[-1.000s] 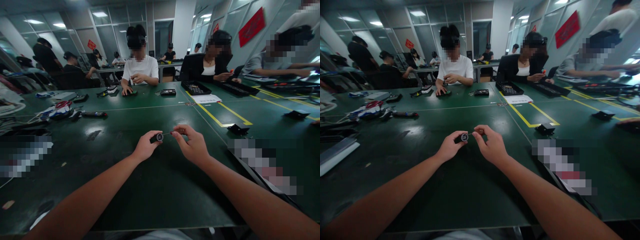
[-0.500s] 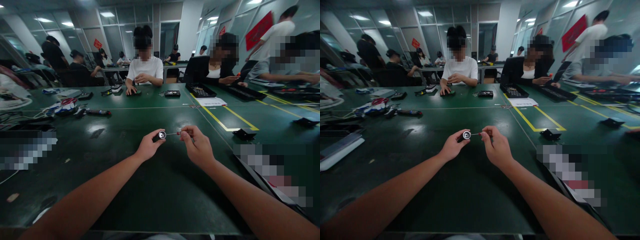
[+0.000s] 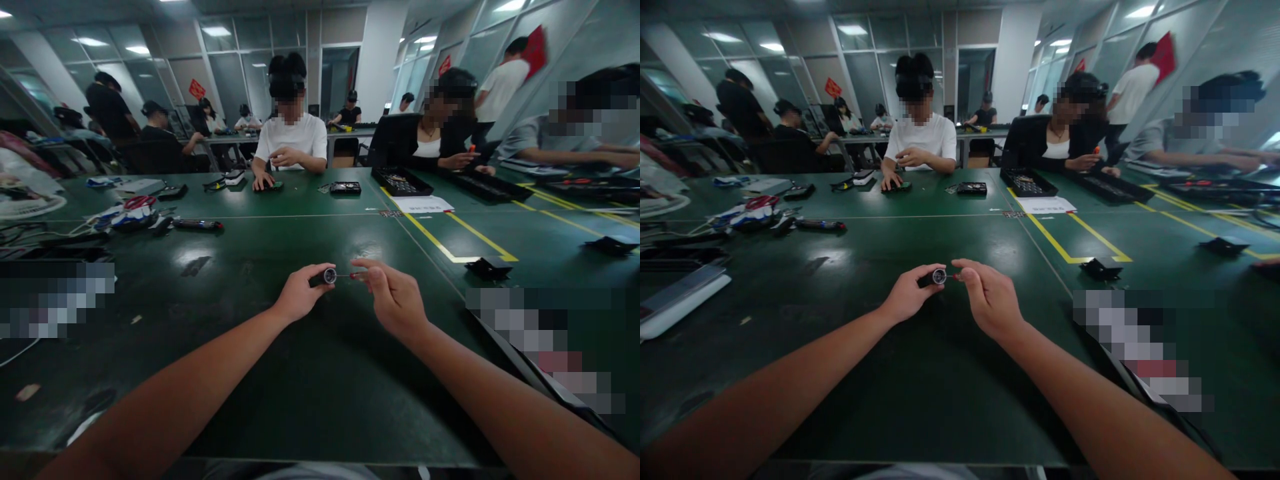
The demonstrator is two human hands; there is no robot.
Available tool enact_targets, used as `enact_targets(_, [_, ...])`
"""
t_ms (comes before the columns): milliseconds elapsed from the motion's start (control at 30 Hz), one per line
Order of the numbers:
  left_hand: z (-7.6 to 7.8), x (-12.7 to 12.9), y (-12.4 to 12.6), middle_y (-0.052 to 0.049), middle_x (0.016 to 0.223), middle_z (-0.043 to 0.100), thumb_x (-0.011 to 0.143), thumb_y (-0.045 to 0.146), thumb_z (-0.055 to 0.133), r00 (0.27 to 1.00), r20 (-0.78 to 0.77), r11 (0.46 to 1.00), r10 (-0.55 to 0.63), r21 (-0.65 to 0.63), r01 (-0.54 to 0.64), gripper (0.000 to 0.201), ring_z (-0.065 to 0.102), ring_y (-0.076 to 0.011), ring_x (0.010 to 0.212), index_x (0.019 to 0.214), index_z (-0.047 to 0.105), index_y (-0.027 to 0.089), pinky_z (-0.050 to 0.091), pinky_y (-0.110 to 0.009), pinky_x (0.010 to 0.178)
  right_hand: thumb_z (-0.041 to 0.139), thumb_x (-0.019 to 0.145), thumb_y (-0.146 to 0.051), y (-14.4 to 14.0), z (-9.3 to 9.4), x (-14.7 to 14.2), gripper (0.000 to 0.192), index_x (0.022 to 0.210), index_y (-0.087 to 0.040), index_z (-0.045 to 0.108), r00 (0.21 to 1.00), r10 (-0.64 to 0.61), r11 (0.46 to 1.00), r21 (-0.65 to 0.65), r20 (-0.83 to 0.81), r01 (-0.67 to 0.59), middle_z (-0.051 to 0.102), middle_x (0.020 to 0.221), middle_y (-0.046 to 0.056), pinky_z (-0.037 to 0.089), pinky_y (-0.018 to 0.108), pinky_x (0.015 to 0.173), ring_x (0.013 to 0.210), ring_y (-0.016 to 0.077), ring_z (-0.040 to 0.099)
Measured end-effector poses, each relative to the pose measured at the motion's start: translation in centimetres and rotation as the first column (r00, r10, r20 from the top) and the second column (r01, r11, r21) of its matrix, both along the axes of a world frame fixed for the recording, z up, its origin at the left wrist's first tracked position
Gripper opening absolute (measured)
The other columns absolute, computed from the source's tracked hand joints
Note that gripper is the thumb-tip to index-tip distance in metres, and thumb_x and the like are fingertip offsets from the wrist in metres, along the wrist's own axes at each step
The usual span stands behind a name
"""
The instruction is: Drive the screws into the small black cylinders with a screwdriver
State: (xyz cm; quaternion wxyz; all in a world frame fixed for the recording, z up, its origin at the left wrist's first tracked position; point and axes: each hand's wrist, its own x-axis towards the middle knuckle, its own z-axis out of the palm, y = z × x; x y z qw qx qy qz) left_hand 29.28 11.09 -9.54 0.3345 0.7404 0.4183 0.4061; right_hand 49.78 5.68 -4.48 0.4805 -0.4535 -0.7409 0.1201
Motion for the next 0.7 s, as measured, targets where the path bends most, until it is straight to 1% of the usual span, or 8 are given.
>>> enact_targets(100, [-0.09, 0.06, 0.06, -0.004, 0.120, 0.070, 0.084, 0.017, 0.074, 1.000, 0.000, 1.000, -0.002, -0.003, 0.002, 0.042, 0.062, -0.0230, 0.115, 0.124, 0.068, 0.027, 0.044, -0.043, 0.108, 0.043, 0.102, -0.040, -0.12, 0.18, -0.12, 0.034, 0.116, -0.023, 0.069, 0.997, -0.079, 0.997, 0.002, 0.019, 0.079, 0.067, 0.069, 0.001, 0.047, 0.033, 0.060, 0.060, 0.0192, 0.063])
enact_targets(167, [-0.10, 0.12, 0.10, -0.004, 0.120, 0.070, 0.083, 0.017, 0.074, 1.000, 0.007, 1.000, -0.003, -0.001, 0.003, 0.042, 0.062, -0.0229, 0.114, 0.124, 0.068, 0.027, 0.044, -0.043, 0.108, 0.048, 0.099, -0.036, 0.01, 0.22, -0.05, 0.029, 0.117, -0.022, 0.066, 0.995, -0.100, 0.994, 0.045, 0.023, 0.099, 0.067, 0.072, 0.001, 0.048, 0.033, 0.061, 0.060, 0.0190, 0.062])
enact_targets(267, [-0.04, 0.17, 0.08, -0.004, 0.117, 0.070, 0.083, 0.015, 0.074, 1.000, 0.004, 1.000, -0.001, 0.002, 0.001, 0.041, 0.063, -0.0225, 0.112, 0.122, 0.069, 0.027, 0.044, -0.042, 0.107, 0.048, 0.097, -0.030, 0.41, 0.18, 0.22, 0.021, 0.108, -0.021, 0.064, 0.995, -0.087, 0.992, 0.099, 0.047, 0.082, 0.069, 0.086, 0.005, 0.050, 0.035, 0.071, 0.076, 0.0211, 0.066])
enact_targets(367, [0.08, 0.17, -0.04, -0.003, 0.117, 0.070, 0.084, 0.016, 0.074, 1.000, -0.007, 1.000, -0.002, 0.001, 0.002, 0.041, 0.063, -0.0224, 0.112, 0.123, 0.068, 0.028, 0.044, -0.042, 0.106, 0.043, 0.100, -0.029, 0.76, 0.15, 0.44, 0.024, 0.102, -0.021, 0.064, 0.996, -0.066, 0.996, 0.056, 0.058, 0.063, 0.072, 0.091, 0.007, 0.050, 0.036, 0.074, 0.084, 0.0224, 0.068])
enact_targets(467, [0.21, 0.16, -0.13, -0.004, 0.117, 0.070, 0.084, 0.016, 0.074, 1.000, -0.022, 1.000, 0.000, -0.007, 0.000, 0.041, 0.062, -0.0230, 0.113, 0.122, 0.069, 0.027, 0.043, -0.042, 0.106, 0.038, 0.103, -0.037, 0.80, 0.21, 0.45, 0.033, 0.101, -0.022, 0.067, 0.995, -0.089, 0.996, -0.011, 0.038, 0.089, 0.075, 0.086, 0.005, 0.049, 0.034, 0.068, 0.078, 0.0217, 0.070])
enact_targets(567, [0.22, 0.18, -0.07, -0.004, 0.116, 0.070, 0.083, 0.015, 0.074, 1.000, -0.018, 1.000, 0.006, -0.010, -0.006, 0.041, 0.063, -0.0233, 0.113, 0.122, 0.069, 0.027, 0.044, -0.043, 0.107, 0.040, 0.103, -0.042, 0.58, 0.44, 0.27, 0.037, 0.097, -0.023, 0.072, 0.987, -0.133, 0.991, -0.005, 0.092, 0.134, 0.077, 0.082, 0.004, 0.048, 0.033, 0.063, 0.070, 0.0211, 0.071])
enact_targets(633, [0.13, 0.18, 0.02, -0.004, 0.116, 0.070, 0.084, 0.016, 0.074, 1.000, -0.010, 1.000, 0.003, -0.007, -0.003, 0.041, 0.063, -0.0231, 0.112, 0.122, 0.069, 0.027, 0.044, -0.042, 0.107, 0.044, 0.101, -0.041, 0.39, 0.62, 0.13, 0.034, 0.105, -0.023, 0.072, 0.981, -0.147, 0.989, 0.006, 0.128, 0.148, 0.076, 0.078, 0.003, 0.046, 0.032, 0.058, 0.060, 0.0192, 0.067])
enact_targets(700, [0.03, 0.17, 0.10, -0.004, 0.117, 0.070, 0.084, 0.016, 0.074, 1.000, -0.004, 1.000, 0.004, -0.003, -0.004, 0.041, 0.063, -0.0230, 0.112, 0.123, 0.069, 0.027, 0.044, -0.042, 0.107, 0.045, 0.101, -0.038, 0.28, 0.71, 0.06, 0.033, 0.115, -0.023, 0.070, 0.981, -0.140, 0.990, 0.004, 0.138, 0.140, 0.074, 0.076, 0.003, 0.045, 0.032, 0.056, 0.055, 0.0185, 0.064])
